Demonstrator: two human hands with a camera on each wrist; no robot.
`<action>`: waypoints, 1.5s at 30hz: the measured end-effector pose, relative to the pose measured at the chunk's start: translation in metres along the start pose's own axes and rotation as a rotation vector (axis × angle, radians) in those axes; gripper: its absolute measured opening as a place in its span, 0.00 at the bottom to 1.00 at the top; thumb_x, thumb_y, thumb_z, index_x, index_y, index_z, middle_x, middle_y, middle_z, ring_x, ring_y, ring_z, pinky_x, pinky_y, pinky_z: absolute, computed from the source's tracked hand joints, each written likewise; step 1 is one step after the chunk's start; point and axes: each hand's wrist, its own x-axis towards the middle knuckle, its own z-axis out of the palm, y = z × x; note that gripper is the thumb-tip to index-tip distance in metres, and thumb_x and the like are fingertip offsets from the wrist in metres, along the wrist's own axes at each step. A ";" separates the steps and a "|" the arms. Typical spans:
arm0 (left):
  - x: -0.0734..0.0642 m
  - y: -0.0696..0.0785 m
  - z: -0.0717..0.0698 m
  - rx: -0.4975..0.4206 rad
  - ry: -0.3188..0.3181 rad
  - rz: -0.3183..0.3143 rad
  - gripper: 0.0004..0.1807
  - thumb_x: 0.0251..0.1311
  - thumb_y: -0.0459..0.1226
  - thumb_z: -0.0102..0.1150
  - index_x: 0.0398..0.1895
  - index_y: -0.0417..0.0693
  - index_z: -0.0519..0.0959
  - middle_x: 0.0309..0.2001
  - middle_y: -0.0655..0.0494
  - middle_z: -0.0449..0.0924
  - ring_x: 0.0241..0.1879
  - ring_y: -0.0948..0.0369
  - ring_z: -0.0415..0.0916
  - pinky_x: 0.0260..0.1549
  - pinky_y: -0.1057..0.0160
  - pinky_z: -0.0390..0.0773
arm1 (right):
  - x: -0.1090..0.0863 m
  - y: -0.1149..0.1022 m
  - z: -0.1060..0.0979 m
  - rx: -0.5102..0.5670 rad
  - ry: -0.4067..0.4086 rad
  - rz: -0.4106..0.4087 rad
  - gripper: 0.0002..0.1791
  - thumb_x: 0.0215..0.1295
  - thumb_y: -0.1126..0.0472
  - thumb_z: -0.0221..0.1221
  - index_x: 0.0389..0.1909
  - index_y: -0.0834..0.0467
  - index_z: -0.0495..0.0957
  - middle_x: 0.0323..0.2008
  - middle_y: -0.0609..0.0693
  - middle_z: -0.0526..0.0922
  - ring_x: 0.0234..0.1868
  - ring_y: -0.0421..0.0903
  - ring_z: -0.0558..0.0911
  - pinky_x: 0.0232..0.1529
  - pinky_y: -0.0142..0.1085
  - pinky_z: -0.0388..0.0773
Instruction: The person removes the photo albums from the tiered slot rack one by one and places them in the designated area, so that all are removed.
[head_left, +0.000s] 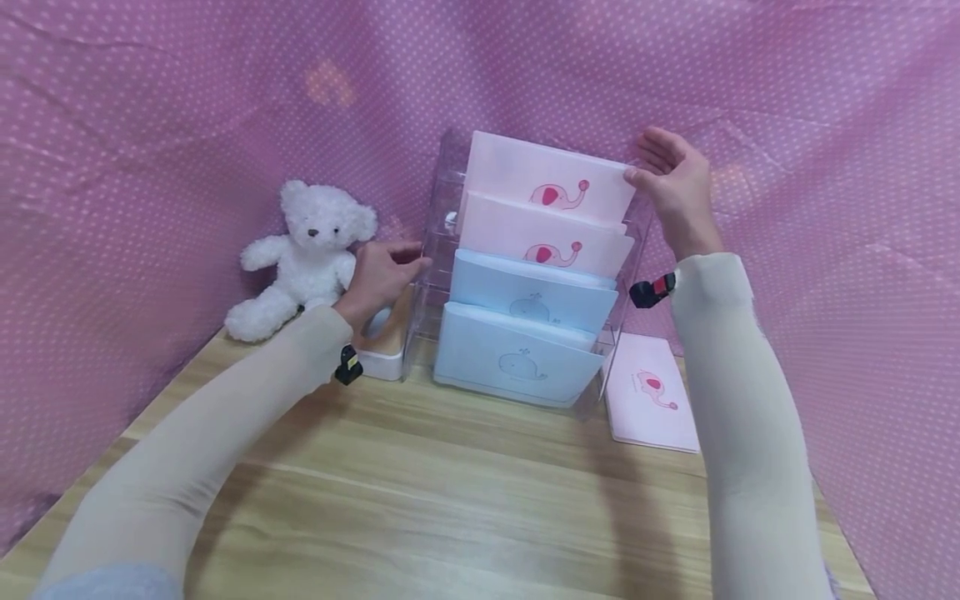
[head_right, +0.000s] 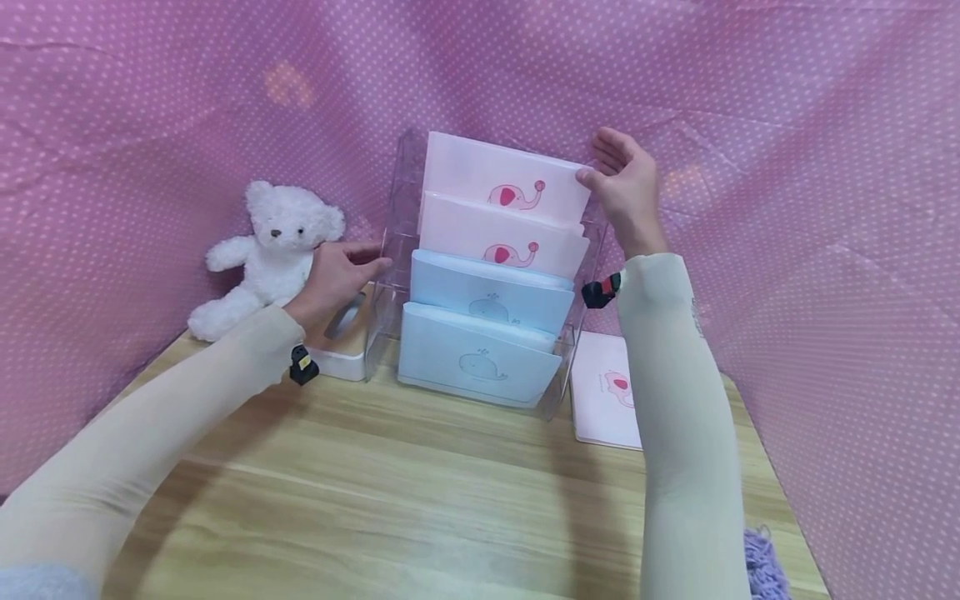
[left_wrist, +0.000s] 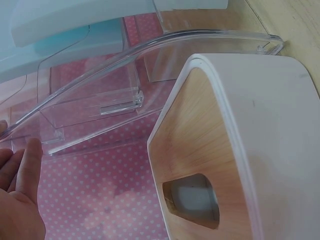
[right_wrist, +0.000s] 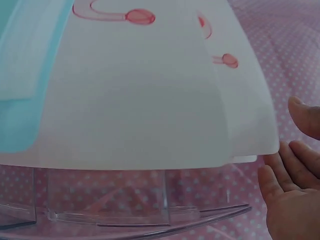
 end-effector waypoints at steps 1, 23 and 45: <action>0.000 0.000 0.001 0.004 0.003 0.009 0.22 0.64 0.43 0.68 0.59 0.47 0.82 0.58 0.46 0.85 0.53 0.53 0.85 0.52 0.57 0.87 | 0.001 0.000 0.000 -0.011 -0.004 0.004 0.37 0.62 0.77 0.62 0.72 0.55 0.68 0.73 0.53 0.72 0.74 0.45 0.71 0.74 0.30 0.69; 0.001 0.002 -0.001 0.018 -0.010 -0.009 0.21 0.64 0.43 0.68 0.59 0.49 0.82 0.58 0.49 0.85 0.53 0.54 0.85 0.53 0.56 0.87 | 0.018 -0.007 0.001 -0.314 -0.231 0.078 0.34 0.64 0.66 0.67 0.71 0.52 0.70 0.71 0.49 0.75 0.71 0.44 0.74 0.76 0.36 0.69; 0.000 0.004 -0.002 -0.004 -0.024 -0.044 0.22 0.65 0.43 0.68 0.60 0.49 0.81 0.59 0.49 0.85 0.54 0.54 0.84 0.54 0.56 0.86 | 0.022 -0.003 0.022 -0.647 -0.283 0.120 0.34 0.60 0.50 0.72 0.67 0.49 0.75 0.64 0.53 0.80 0.51 0.42 0.81 0.52 0.33 0.83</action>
